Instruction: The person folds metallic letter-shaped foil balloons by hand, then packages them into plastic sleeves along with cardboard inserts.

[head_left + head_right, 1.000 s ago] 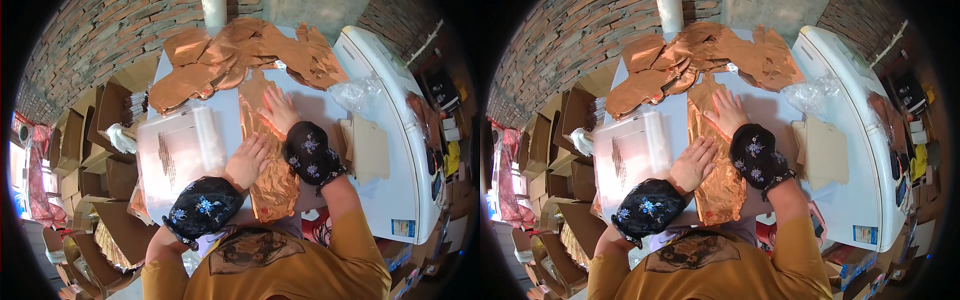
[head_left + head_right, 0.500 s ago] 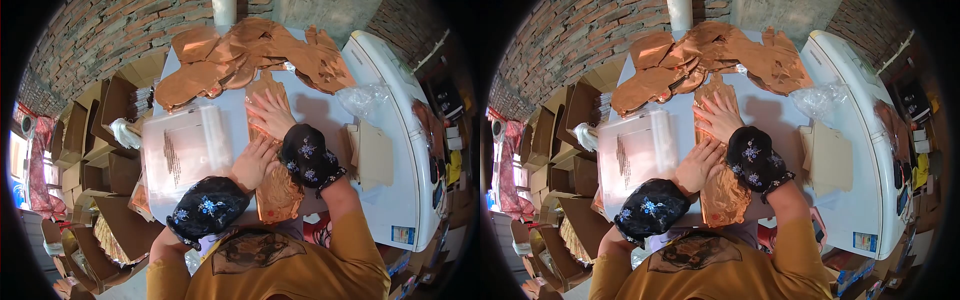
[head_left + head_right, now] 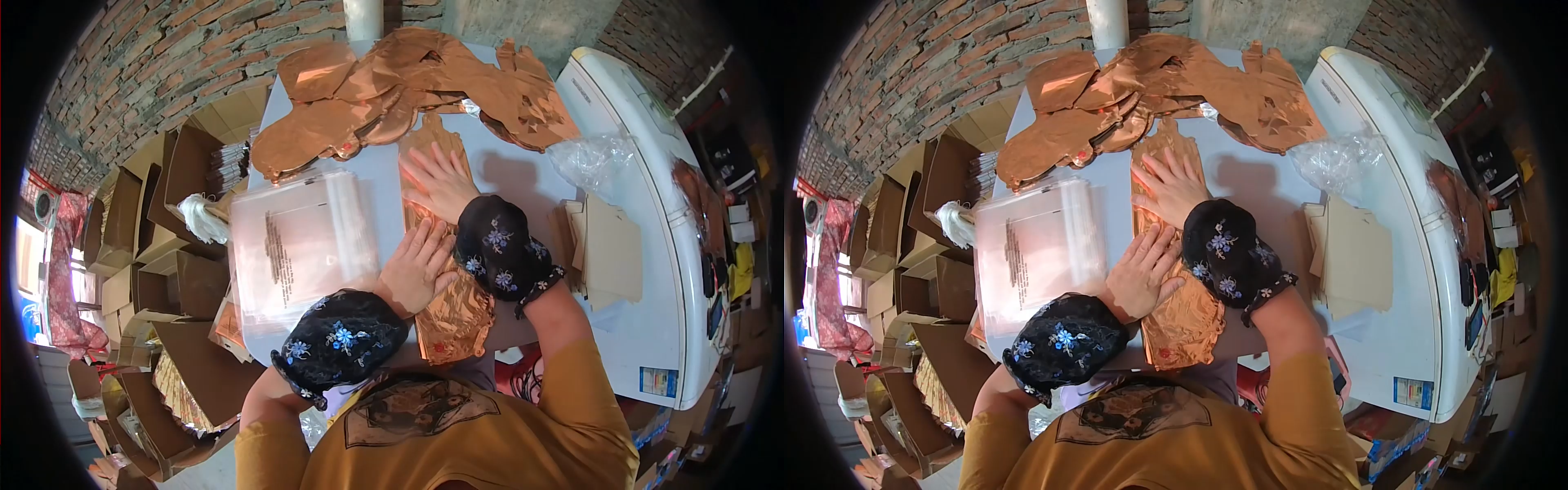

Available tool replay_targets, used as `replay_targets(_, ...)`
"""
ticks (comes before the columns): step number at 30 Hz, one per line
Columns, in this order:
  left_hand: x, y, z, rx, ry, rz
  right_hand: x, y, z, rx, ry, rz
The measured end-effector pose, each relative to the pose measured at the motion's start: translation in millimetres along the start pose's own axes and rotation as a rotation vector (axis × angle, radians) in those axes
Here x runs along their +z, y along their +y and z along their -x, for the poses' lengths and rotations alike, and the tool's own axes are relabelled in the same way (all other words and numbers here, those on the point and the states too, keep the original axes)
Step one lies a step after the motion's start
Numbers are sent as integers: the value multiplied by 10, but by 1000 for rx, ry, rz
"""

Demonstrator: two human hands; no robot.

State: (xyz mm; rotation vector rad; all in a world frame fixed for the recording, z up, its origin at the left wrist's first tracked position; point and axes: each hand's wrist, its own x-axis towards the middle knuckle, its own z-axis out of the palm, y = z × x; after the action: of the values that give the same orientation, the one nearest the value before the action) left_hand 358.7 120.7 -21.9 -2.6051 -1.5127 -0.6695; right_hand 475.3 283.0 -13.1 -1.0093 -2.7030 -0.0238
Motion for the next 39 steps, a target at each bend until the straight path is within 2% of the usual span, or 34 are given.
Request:
replay_targets(7, -3, -39, -14, 12, -1, 37, 45, 29, -254, -76, 314, 82)
replay_targets(8, 22, -40, -11, 12, -10, 56, 57, 30, -288, -23, 223, 81)
replay_targets(9, 25, -35, 0, 10, -3, 53, 88, 73, -334, -61, 213, 106)
replay_targets(11, -7, -43, 7, 7, 5, 59, -73, 105, -351, -169, 53, 294)
replay_targets(14, -44, -50, -6, 34, 33, 24, -213, 96, -33, -102, 311, -71)
replay_targets(17, 28, -68, 24, 36, -41, -27, -612, -223, 758, -107, 109, -105)
replay_targets(19, 83, -85, 2, 63, 46, -9, -684, -387, 1281, -93, -37, -169)
replay_targets(22, 65, -34, -7, 62, 63, -9, -600, -494, 1716, -77, -195, -31)
replay_targets(25, 43, -47, 1, 70, 32, -40, -537, -486, 1734, -104, -129, -31)
replay_targets(28, 18, -79, 5, 81, 39, -52, -783, -611, 1882, -197, -136, -304)
replay_targets(31, 28, -65, 8, 79, 47, -72, -940, -803, 2157, -240, -292, -174)
replay_targets(35, 91, -92, 2, 100, 79, -107, -695, -915, 2302, -167, -67, -180)
replay_targets(39, 67, -90, -10, 94, 39, -98, -630, -999, 2264, -183, 144, -183)
